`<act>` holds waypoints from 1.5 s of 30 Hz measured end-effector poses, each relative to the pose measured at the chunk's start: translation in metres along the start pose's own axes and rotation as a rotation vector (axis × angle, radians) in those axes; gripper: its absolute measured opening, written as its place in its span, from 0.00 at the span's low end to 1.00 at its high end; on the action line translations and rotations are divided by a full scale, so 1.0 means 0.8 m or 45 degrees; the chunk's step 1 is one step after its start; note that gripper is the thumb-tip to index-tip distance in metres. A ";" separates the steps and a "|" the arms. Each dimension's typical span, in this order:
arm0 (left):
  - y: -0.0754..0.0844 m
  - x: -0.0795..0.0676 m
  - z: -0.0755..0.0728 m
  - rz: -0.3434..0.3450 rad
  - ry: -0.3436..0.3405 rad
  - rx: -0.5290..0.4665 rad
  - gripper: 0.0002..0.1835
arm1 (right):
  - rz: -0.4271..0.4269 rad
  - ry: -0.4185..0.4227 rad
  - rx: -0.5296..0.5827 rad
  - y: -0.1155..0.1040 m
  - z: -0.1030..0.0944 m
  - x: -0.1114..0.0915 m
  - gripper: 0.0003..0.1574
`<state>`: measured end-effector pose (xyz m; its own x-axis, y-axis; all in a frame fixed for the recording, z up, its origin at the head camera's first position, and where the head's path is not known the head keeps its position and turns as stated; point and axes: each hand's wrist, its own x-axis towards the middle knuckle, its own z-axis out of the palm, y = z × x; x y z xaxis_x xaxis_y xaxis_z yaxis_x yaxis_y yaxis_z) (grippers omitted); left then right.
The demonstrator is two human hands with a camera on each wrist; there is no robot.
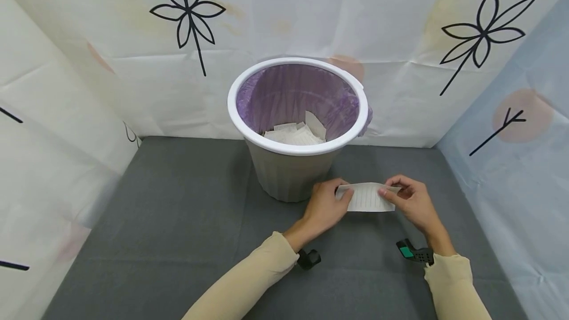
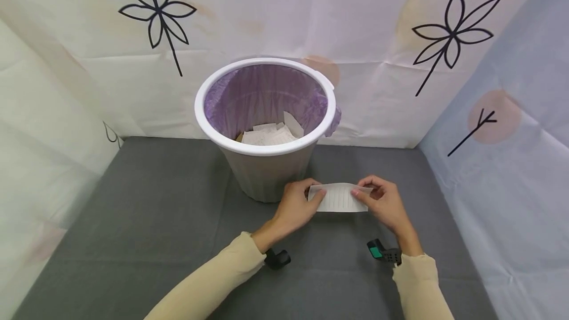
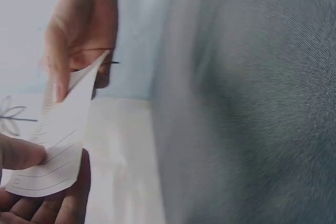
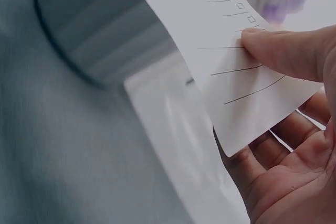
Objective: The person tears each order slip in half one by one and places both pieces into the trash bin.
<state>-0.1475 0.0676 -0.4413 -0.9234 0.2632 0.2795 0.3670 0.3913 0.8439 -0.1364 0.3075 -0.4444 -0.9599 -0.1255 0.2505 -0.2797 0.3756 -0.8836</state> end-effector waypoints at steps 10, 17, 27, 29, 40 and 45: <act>0.020 -0.024 -0.072 -0.016 0.000 -0.289 0.08 | -0.110 -0.037 0.317 -0.053 0.033 -0.003 0.09; 0.019 -0.034 -0.110 -0.019 0.040 -0.423 0.07 | -0.214 -0.019 0.408 -0.085 0.061 0.005 0.08; 0.027 -0.046 -0.157 -0.006 0.109 -0.471 0.07 | -0.249 0.019 0.428 -0.124 0.094 0.018 0.05; 0.027 -0.047 -0.166 0.004 0.119 -0.464 0.08 | -0.248 0.023 0.428 -0.130 0.100 0.021 0.05; 0.023 -0.052 -0.194 -0.047 0.154 -0.520 0.09 | -0.190 0.009 0.439 -0.149 0.125 0.036 0.02; 0.021 -0.052 -0.200 -0.069 0.151 -0.520 0.09 | -0.191 -0.002 0.450 -0.153 0.129 0.039 0.03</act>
<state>-0.1208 -0.0780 -0.3650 -0.9554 0.1396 0.2603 0.2647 0.0140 0.9642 -0.1302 0.1629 -0.3693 -0.9086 -0.1570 0.3871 -0.3938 0.0132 -0.9191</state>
